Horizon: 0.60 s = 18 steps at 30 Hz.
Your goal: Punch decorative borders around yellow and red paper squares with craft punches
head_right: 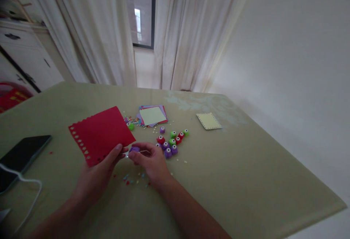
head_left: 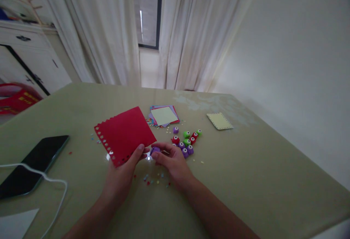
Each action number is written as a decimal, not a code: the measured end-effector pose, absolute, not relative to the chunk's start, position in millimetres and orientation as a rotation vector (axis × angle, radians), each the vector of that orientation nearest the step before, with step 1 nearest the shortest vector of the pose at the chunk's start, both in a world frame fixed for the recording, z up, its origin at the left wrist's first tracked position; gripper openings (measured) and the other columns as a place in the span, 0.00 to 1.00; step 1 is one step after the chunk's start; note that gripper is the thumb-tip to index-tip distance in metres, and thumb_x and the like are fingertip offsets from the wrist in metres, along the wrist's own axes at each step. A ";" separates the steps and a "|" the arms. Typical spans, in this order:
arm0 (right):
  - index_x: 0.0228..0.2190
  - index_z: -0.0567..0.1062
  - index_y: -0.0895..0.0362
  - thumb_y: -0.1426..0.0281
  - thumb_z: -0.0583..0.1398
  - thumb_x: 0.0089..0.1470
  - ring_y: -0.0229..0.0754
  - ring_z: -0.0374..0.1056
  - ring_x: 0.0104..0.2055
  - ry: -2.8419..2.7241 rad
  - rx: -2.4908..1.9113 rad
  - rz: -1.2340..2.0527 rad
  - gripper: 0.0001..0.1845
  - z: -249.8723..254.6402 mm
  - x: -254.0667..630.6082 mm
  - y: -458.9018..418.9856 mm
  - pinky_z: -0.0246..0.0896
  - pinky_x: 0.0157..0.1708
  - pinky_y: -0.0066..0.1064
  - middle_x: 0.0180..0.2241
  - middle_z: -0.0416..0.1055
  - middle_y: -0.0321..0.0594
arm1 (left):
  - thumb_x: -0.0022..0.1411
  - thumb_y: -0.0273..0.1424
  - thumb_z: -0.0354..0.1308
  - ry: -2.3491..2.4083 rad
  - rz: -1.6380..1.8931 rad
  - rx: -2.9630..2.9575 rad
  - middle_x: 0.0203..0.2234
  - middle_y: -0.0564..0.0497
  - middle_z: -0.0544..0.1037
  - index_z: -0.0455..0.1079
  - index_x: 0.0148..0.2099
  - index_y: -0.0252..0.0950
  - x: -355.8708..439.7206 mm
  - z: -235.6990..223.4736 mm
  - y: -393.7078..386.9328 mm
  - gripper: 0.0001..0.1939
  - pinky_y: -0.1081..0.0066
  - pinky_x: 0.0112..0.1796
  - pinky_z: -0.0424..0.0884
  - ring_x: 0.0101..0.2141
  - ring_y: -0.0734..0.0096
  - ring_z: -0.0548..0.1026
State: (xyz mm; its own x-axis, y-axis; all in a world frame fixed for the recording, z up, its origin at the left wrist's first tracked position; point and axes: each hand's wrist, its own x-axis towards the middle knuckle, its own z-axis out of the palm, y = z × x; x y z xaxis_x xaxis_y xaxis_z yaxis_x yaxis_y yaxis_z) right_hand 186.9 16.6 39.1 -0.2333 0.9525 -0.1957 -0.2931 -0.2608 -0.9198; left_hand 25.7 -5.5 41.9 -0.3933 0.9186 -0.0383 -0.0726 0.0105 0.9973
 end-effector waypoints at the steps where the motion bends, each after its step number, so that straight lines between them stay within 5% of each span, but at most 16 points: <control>1: 0.39 0.84 0.55 0.59 0.79 0.39 0.38 0.73 0.32 -0.955 -1.019 1.672 0.25 39.2 186.7 16.1 0.66 0.37 0.31 0.33 0.83 0.37 | 0.56 0.45 0.73 1.491 1.486 0.935 0.33 0.47 0.89 0.83 0.40 0.37 26.3 44.3 -7.0 0.17 0.65 0.34 0.85 0.34 0.55 0.88; 9: 0.34 0.79 0.56 0.62 0.81 0.35 0.35 0.68 0.27 -0.892 -0.965 1.660 0.26 44.4 187.9 15.3 0.62 0.30 0.27 0.28 0.79 0.33 | 0.53 0.45 0.73 1.567 1.451 1.030 0.29 0.50 0.88 0.82 0.39 0.38 31.4 58.7 -12.5 0.17 0.66 0.33 0.84 0.30 0.58 0.87; 18: 0.35 0.78 0.54 0.64 0.82 0.34 0.39 0.74 0.34 -0.931 -0.925 1.681 0.27 42.8 188.0 14.7 0.67 0.37 0.30 0.31 0.80 0.33 | 0.55 0.41 0.74 1.563 1.484 1.030 0.33 0.51 0.89 0.81 0.41 0.40 30.3 57.1 -12.2 0.14 0.63 0.37 0.85 0.33 0.56 0.87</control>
